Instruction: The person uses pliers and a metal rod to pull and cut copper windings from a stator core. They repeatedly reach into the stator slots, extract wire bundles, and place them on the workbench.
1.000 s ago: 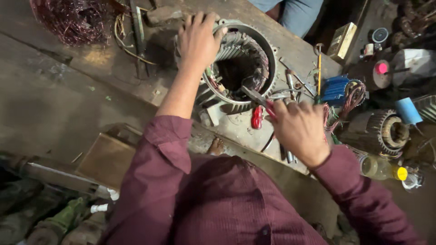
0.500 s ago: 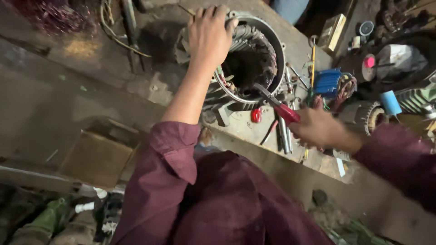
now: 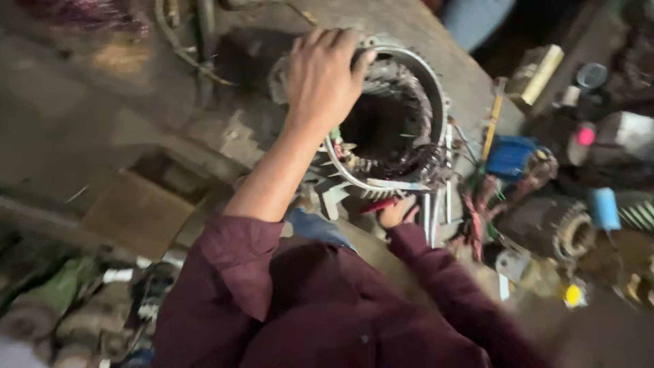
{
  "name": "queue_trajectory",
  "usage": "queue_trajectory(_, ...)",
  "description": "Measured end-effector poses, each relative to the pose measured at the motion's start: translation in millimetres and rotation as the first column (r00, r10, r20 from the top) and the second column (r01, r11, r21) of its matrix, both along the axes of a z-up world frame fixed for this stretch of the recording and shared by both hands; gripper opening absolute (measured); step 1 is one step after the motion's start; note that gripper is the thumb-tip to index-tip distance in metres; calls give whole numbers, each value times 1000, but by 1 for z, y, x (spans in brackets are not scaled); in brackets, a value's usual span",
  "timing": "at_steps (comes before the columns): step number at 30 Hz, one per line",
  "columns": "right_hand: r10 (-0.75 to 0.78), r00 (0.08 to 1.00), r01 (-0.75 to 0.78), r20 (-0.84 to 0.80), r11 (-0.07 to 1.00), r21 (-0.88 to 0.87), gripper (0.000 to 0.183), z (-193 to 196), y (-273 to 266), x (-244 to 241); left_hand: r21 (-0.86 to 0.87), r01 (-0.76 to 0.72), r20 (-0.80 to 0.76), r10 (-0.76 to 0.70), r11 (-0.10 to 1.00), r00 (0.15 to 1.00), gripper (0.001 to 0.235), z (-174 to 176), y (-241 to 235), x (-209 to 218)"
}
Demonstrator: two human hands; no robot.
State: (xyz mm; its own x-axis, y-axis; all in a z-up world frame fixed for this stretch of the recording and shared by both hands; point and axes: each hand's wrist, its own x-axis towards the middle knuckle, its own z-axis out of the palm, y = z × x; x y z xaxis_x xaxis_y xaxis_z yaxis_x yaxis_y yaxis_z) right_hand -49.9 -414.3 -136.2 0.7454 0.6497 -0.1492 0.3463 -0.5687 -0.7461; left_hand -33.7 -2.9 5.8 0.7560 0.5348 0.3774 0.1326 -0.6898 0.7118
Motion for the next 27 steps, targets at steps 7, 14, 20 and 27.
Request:
queue_trajectory(7, -126, 981, 127, -150, 992, -3, 28, 55, -13, 21, 77, 11, 172, -25, 997, 985, 22, 20, -3, -2)
queue_trajectory(14, 26, 891, 49, -453, 987, 154, 56, 141, -41, 1, 184, 358, -92, -347, 915, 933, 35, 40, -84, -52)
queue_trajectory(20, 73, 639, 458, -765, 763, 456, 49, 141, -69, -35, 129, 316, -190, -289, 940, 938, 32, 33, -149, -72)
queue_trajectory(27, -54, 955, 125, -291, 965, 231, 35, 183, -39, -17, 196, 233, -146, -207, 952, 967, 18, 35, -96, 8)
